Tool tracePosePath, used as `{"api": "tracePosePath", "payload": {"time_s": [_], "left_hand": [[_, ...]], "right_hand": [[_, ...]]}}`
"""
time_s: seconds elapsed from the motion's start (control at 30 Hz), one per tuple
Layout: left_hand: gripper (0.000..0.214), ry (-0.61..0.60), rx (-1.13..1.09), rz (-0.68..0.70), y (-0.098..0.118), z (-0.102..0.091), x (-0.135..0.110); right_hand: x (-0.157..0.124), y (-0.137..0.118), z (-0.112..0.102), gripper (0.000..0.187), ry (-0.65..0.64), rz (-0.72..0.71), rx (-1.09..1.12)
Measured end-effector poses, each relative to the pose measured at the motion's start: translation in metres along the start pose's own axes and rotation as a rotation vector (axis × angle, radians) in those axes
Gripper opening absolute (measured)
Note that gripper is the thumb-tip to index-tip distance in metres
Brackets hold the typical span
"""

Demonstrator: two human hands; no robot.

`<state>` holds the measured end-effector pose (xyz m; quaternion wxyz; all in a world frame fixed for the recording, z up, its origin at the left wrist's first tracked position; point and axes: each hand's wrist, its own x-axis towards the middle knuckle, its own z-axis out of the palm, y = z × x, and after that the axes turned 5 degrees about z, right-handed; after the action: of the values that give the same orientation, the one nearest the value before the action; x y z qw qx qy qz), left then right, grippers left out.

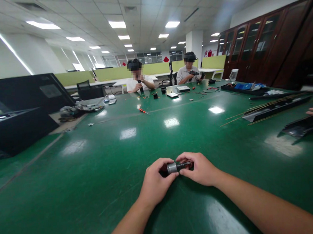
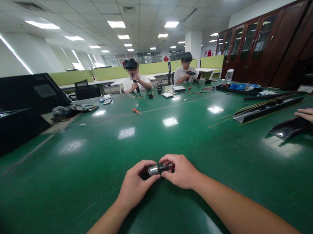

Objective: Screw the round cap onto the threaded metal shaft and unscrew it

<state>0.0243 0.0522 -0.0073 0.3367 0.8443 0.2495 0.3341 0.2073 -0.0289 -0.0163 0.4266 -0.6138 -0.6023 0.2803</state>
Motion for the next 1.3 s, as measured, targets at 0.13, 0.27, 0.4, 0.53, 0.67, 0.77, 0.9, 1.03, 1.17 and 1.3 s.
{"api": "tracePosePath", "payload": {"time_s": [0.13, 0.27, 0.4, 0.53, 0.67, 0.77, 0.9, 1.03, 1.17, 1.3], "left_hand": [[0.026, 0.009, -0.009, 0.018, 0.0014, -0.0007, 0.0004], [0.026, -0.008, 0.000, 0.014, 0.0021, -0.0012, 0.0007], [0.025, -0.012, 0.006, 0.038, 0.0025, -0.0013, 0.0007], [0.025, -0.010, 0.015, 0.045, 0.0018, -0.0007, 0.0006], [0.026, -0.014, 0.008, 0.032, 0.0005, 0.0002, 0.0002], [0.027, -0.015, 0.006, 0.024, -0.0002, 0.0005, -0.0005], [0.028, -0.011, 0.008, 0.026, -0.0004, 0.0002, -0.0010], [0.030, -0.013, -0.004, 0.016, -0.0010, 0.0000, -0.0008], [0.030, -0.006, -0.013, 0.005, -0.0013, 0.0003, -0.0008], [0.029, -0.006, 0.003, -0.003, -0.0004, 0.0000, -0.0010]], "right_hand": [[-0.0005, -0.0007, -0.0002, 0.030, 0.029, -0.006, 0.037], [0.0000, -0.0018, -0.0010, 0.019, 0.026, -0.030, -0.017], [0.0007, -0.0034, -0.0026, 0.017, 0.025, -0.058, -0.085], [0.0007, -0.0047, -0.0038, 0.016, 0.019, -0.053, -0.091], [0.0013, -0.0057, -0.0048, 0.012, 0.022, -0.064, -0.096], [0.0019, -0.0062, -0.0057, 0.011, 0.023, -0.063, -0.107], [0.0020, -0.0063, -0.0062, 0.011, 0.021, -0.055, -0.111], [0.0023, -0.0056, -0.0064, 0.011, 0.017, -0.043, -0.115], [0.0029, -0.0040, -0.0072, 0.011, 0.013, -0.046, -0.126], [0.0028, -0.0027, -0.0078, 0.011, 0.012, -0.064, -0.134]]}}
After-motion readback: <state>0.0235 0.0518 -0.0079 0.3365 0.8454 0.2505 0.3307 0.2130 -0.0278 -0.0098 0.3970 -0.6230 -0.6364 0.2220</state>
